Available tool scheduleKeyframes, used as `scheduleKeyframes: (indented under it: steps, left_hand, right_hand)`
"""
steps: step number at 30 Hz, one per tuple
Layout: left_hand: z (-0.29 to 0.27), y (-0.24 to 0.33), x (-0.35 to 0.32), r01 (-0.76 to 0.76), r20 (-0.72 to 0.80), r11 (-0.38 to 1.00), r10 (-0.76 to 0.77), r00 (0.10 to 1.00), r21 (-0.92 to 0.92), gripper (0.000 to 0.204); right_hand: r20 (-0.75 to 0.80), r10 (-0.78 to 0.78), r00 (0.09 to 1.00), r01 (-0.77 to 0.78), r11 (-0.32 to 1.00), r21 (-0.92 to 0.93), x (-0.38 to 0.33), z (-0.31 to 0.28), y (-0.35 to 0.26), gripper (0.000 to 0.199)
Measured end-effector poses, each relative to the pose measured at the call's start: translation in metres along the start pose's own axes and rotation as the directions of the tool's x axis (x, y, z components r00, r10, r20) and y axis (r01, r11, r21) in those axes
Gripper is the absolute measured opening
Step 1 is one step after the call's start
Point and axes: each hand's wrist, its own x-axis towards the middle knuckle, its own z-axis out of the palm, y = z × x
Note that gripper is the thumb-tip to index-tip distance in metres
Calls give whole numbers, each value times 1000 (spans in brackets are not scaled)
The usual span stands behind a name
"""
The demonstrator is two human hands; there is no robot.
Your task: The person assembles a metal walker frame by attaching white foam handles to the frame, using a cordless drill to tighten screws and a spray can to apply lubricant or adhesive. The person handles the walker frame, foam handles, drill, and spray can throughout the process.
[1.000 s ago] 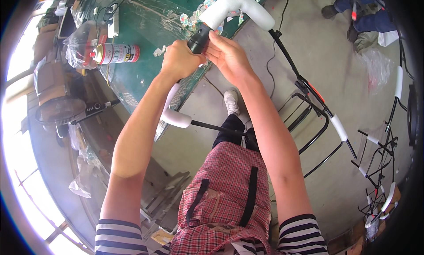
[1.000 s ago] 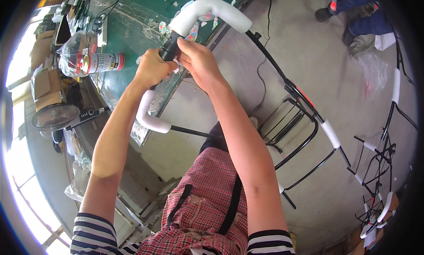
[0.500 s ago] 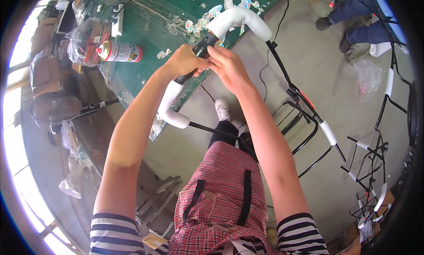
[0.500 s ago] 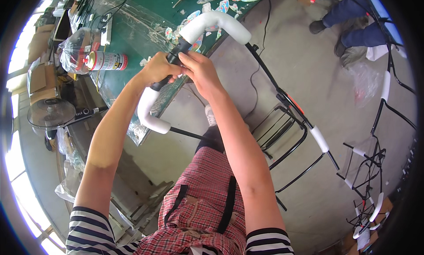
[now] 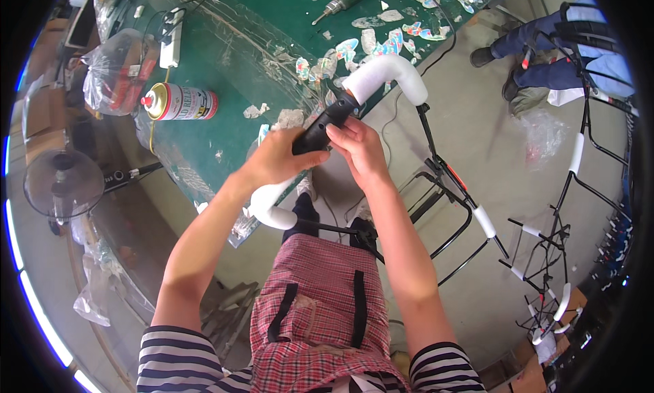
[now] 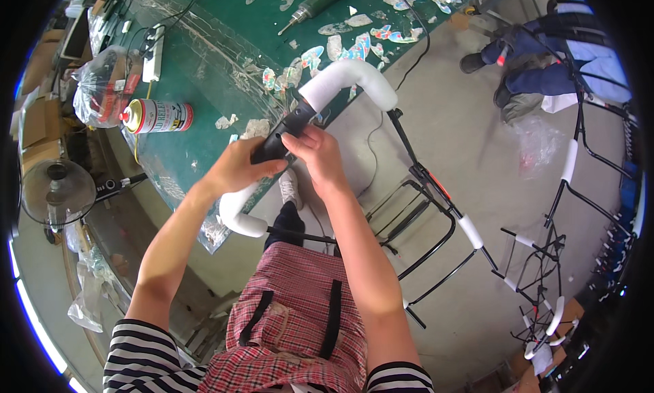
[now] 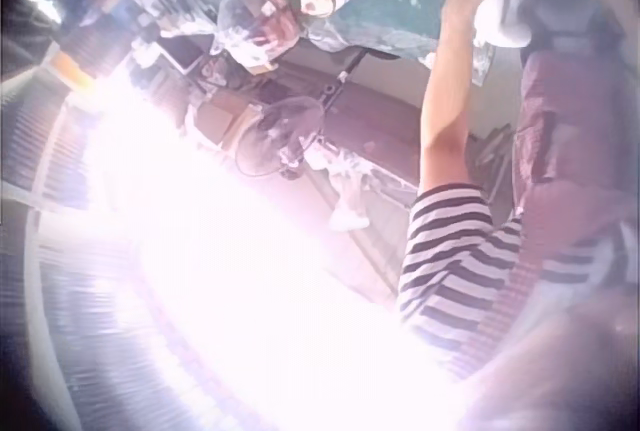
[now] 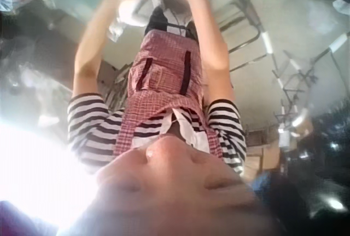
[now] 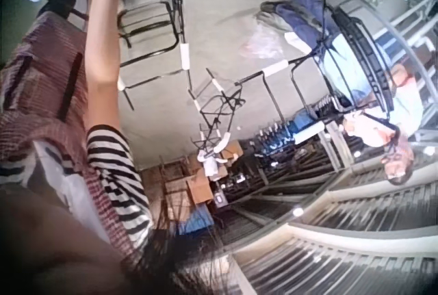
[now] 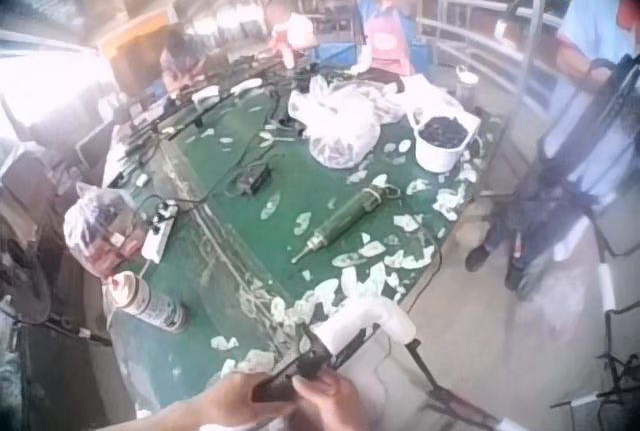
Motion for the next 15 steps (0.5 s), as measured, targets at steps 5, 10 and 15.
scheduleKeyframes:
  steps: [5, 10, 15]
  left_hand:
    - [9, -14, -4, -185, -137, 982, 189, 972, 48, 35]
    - [11, -15, -1, -168, -144, 986, 169, 975, 17, 38]
    - [10, -19, 3, -167, -127, 986, 165, 978, -7, 41]
  right_hand:
    - [-99, 84, 992, -69, 987, 146, -10, 12, 6, 31]
    - [-97, -1, 995, 12, 993, 115, -9, 13, 12, 35]
    - [-166, -30, 986, 51, 991, 127, -11, 18, 17, 45]
